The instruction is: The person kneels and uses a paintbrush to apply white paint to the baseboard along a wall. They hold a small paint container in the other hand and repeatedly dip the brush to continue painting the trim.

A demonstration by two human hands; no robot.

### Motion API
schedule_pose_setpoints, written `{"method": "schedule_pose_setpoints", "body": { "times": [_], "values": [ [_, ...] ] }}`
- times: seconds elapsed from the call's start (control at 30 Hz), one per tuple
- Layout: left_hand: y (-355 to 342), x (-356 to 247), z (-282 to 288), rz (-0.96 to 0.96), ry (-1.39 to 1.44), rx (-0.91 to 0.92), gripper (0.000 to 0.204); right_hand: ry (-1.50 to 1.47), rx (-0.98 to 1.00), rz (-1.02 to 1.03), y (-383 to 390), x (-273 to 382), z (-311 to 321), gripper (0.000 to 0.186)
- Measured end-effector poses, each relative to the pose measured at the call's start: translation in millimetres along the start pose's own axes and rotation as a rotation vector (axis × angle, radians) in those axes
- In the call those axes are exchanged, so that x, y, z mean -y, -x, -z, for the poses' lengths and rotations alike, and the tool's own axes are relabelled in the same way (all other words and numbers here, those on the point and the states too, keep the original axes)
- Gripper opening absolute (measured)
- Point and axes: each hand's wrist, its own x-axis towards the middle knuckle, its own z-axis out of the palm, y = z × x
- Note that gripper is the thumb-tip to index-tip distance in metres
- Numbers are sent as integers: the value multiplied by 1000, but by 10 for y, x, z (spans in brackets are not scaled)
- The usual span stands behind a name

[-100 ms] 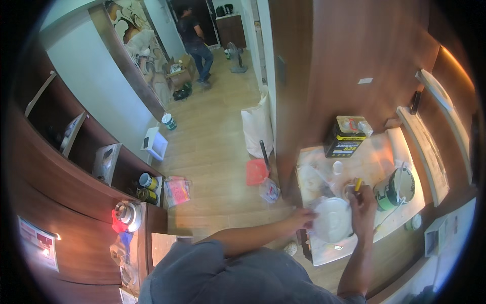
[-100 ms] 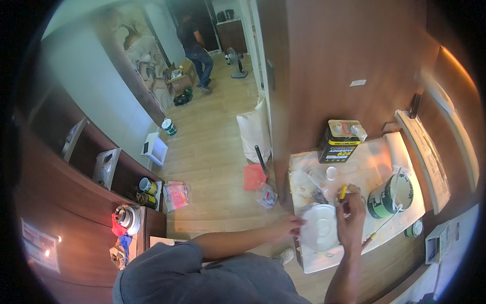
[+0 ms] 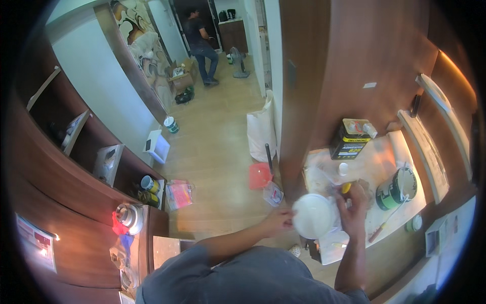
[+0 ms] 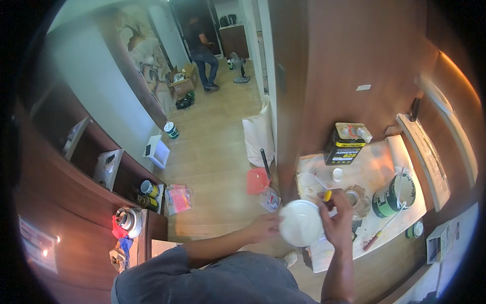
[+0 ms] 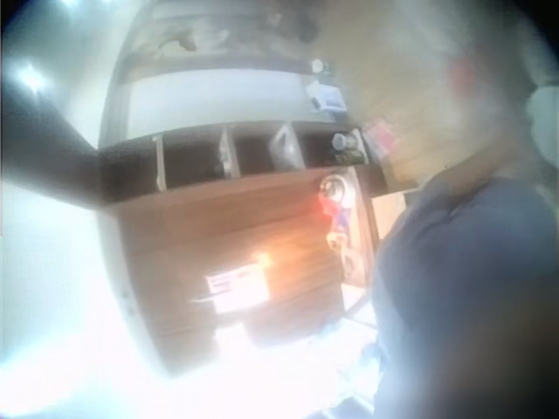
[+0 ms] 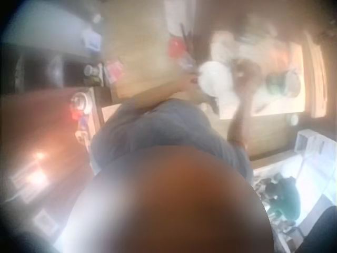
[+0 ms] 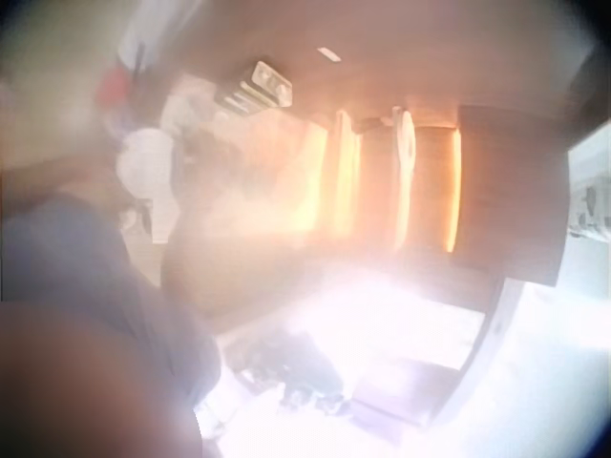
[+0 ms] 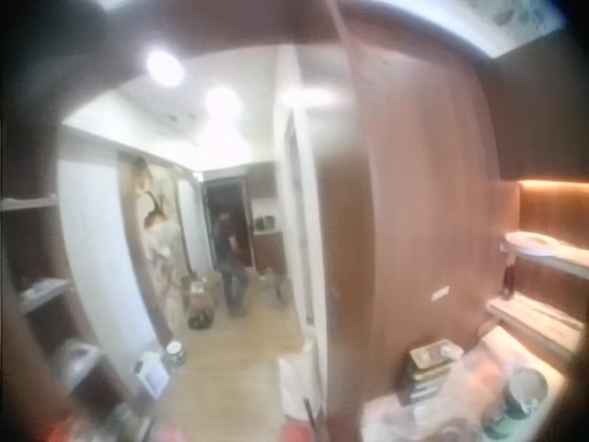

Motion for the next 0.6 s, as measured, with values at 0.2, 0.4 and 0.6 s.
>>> {"method": "schedule_pose_setpoints", "body": {
  "times": [0.2,0.4,0.6],
  "values": [
    [1502,-495,1719,-253,155,-342,24,-320,76,151,60,894,-1654,14],
    [2404,-712,2679,-516,229,-522,19,-526,353,229,-210,1560,-2715,11],
    [2747,-1263,3133,-730,401,-669,14,-479,544,236,-737,2084,-3687,16]
  ]
}}
